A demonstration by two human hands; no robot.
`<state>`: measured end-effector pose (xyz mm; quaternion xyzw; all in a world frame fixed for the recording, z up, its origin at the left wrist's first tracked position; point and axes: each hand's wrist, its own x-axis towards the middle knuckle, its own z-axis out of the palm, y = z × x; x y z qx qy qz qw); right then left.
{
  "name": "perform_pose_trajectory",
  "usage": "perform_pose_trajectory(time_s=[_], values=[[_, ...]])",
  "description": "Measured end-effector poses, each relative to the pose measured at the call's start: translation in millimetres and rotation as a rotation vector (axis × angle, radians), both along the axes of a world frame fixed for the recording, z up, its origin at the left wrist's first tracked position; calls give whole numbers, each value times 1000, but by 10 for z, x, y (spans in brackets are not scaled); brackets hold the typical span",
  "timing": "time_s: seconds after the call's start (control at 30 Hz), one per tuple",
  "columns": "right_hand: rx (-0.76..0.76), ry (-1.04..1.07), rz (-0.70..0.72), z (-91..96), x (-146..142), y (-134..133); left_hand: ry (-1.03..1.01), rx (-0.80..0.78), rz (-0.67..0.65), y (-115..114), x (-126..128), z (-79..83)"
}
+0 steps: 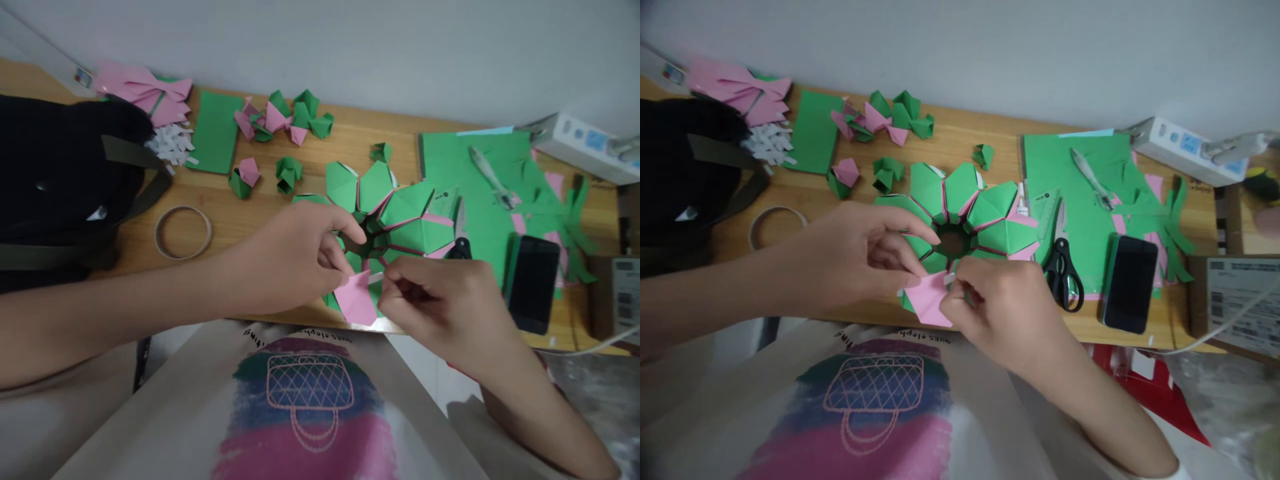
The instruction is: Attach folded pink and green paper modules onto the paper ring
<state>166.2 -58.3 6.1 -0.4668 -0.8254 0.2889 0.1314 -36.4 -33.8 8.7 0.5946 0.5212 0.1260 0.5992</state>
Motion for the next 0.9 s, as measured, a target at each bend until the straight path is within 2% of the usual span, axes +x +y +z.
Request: perform_pose_trajectory(time_s=[0.17,0.27,0.37,0.47,0.53,0.63,0.7,0.77,0.9], values=[[-112,55,-141,95,242,19,-13,-48,-6,-9,-15,-22],[-204,134,-196,201,301,59,13,95,-10,-11,-62,2],[-307,265,-88,286,184,130,33,253,15,13,-144,86],[-319,322,58,346,-68,237,-92,181,3,22,-252,197],[-285,310,103,379,-261,317,-198,117,23,-2,-334,241],[-231,259,154,401,-528,436,-281,134,73,-38,-487,210],[-211,222,189,388,-663,513,-159,282,97,0,-658,134],[-198,184,197,360,-748,584,158,538,147,130,-926,45],[-192,138,158,302,-760,676,450,720,308,621,-1663,-91]])
